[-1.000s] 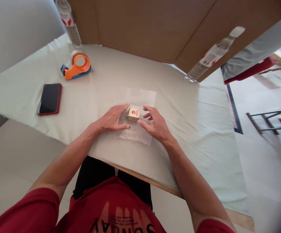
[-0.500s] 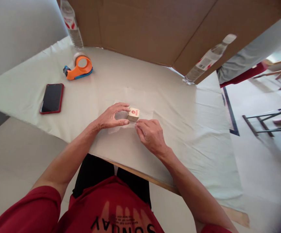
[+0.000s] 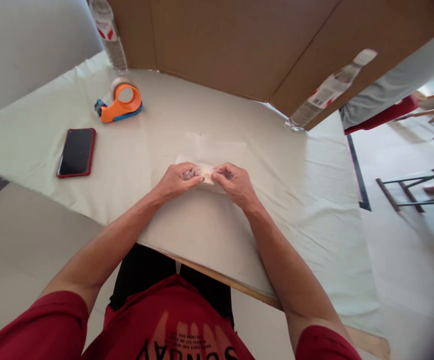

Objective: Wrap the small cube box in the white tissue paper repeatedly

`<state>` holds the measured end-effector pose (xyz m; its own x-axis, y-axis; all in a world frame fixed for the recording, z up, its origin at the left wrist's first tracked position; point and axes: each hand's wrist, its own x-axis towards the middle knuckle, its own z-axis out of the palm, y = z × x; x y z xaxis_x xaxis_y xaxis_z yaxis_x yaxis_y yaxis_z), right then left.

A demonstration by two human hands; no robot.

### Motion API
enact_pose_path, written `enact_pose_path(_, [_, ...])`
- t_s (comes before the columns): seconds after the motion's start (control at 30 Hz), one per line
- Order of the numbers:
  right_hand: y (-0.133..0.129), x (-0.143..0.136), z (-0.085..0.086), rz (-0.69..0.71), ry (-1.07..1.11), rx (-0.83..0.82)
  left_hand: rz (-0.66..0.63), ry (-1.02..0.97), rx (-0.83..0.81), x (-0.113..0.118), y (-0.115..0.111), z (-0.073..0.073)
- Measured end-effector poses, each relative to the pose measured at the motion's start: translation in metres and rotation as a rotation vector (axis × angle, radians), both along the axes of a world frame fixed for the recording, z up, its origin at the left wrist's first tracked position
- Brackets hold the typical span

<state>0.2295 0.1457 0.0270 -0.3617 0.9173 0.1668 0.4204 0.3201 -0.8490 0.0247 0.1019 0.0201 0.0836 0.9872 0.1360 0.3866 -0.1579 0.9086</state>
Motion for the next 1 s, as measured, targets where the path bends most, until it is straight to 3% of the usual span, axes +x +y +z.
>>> enact_pose_path(0.17, [-0.012, -0.003, -0.001, -0.015, 0.030, -0.003, 0.028, -0.135, -0.071, 0.001, 0.001, 0.005])
enact_pose_path(0.4, [-0.030, -0.002, 0.002, -0.003, 0.042, -0.082, -0.017, -0.126, -0.153, 0.000, -0.010, 0.014])
enact_pose_path(0.73, [-0.026, -0.002, -0.006, -0.031, 0.122, -0.146, 0.011, -0.137, -0.182, 0.001, -0.010, 0.013])
enact_pose_path(0.83, [-0.025, 0.002, -0.009, -0.074, 0.051, -0.057, 0.023, -0.132, -0.184, 0.002, -0.010, 0.011])
enact_pose_path(1.0, [-0.039, 0.006, 0.007, -0.141, -0.136, 0.380, 0.034, -0.131, -0.204, 0.002, -0.010, 0.010])
